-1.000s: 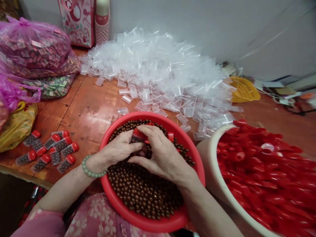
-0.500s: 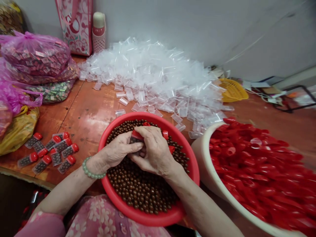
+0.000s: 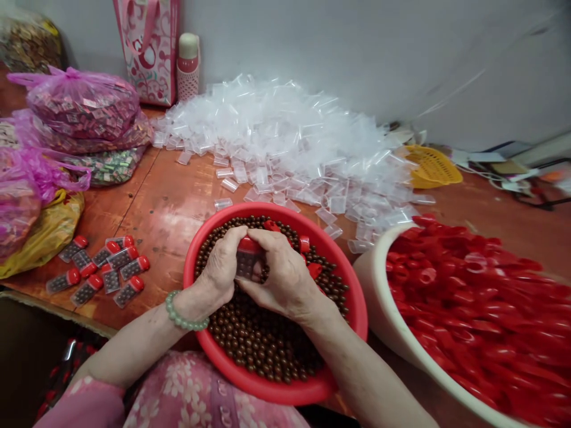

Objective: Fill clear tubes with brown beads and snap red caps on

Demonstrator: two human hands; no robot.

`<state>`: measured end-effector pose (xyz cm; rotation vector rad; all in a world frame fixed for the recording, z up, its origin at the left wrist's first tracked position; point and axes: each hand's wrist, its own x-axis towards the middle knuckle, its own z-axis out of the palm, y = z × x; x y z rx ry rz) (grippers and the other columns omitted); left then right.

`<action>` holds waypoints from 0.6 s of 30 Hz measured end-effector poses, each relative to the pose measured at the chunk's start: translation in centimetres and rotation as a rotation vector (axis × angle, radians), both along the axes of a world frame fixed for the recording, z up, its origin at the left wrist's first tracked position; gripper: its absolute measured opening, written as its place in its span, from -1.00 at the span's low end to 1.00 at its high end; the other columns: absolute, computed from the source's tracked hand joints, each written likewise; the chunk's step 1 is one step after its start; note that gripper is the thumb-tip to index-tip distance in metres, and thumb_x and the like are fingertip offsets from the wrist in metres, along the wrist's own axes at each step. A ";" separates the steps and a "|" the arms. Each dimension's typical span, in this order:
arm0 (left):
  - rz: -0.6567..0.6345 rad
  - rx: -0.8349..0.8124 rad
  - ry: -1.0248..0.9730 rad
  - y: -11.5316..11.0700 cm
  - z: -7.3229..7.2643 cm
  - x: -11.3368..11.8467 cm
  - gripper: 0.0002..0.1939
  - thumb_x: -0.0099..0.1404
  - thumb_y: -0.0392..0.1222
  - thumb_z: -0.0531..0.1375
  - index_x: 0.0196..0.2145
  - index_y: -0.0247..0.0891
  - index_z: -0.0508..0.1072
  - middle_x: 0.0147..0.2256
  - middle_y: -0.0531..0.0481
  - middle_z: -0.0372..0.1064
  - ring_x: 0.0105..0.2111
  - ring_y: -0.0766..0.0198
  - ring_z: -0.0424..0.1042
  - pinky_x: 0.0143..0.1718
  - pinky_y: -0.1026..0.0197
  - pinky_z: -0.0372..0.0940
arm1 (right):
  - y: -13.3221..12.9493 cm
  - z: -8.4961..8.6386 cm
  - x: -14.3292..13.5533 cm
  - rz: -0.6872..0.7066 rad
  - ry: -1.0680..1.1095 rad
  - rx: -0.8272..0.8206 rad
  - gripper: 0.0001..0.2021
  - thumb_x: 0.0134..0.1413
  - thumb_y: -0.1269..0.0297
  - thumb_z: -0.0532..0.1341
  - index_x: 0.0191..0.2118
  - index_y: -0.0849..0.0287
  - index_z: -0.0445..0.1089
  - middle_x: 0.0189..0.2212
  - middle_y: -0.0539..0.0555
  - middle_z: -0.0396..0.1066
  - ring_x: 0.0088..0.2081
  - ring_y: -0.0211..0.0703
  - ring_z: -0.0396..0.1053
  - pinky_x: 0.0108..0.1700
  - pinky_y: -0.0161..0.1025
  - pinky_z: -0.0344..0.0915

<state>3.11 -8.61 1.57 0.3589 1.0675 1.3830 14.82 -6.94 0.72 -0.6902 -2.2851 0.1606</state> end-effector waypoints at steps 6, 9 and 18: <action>0.000 0.027 0.111 -0.4 -0.3 0.4 -0.72 0.23 -0.14 0.10 -0.60 -0.26 0.32 -0.61 0.14 0.25 -0.57 0.41 0.20 -0.51 0.35 0.17 | -0.1 0.3 0.5 -0.013 -0.045 0.061 -0.40 0.00 0.37 0.25 0.18 0.21 0.10 -0.12 0.28 0.44 -0.12 0.11 0.44 -0.11 0.09 0.38; -0.016 0.087 0.174 -0.4 -0.9 0.4 -0.69 0.27 -0.13 0.07 -0.61 -0.24 0.27 -0.62 0.14 0.22 -0.56 0.40 0.19 -0.51 0.33 0.17 | -0.1 0.4 0.6 -0.012 -0.060 0.099 -0.38 0.02 0.39 0.24 0.21 0.20 0.06 -0.12 0.27 0.45 -0.12 0.11 0.44 -0.11 0.10 0.38; -0.325 -0.032 -0.155 -0.2 -0.9 -0.5 -0.48 0.31 0.24 -0.01 -0.39 -0.27 0.47 -0.57 0.00 0.37 -0.49 0.24 0.40 -0.47 0.23 0.28 | 0.6 0.4 1.2 0.093 -0.115 -0.154 -0.31 0.06 0.19 0.29 0.24 0.24 0.01 0.02 0.35 0.34 0.04 0.14 0.35 0.00 0.09 0.39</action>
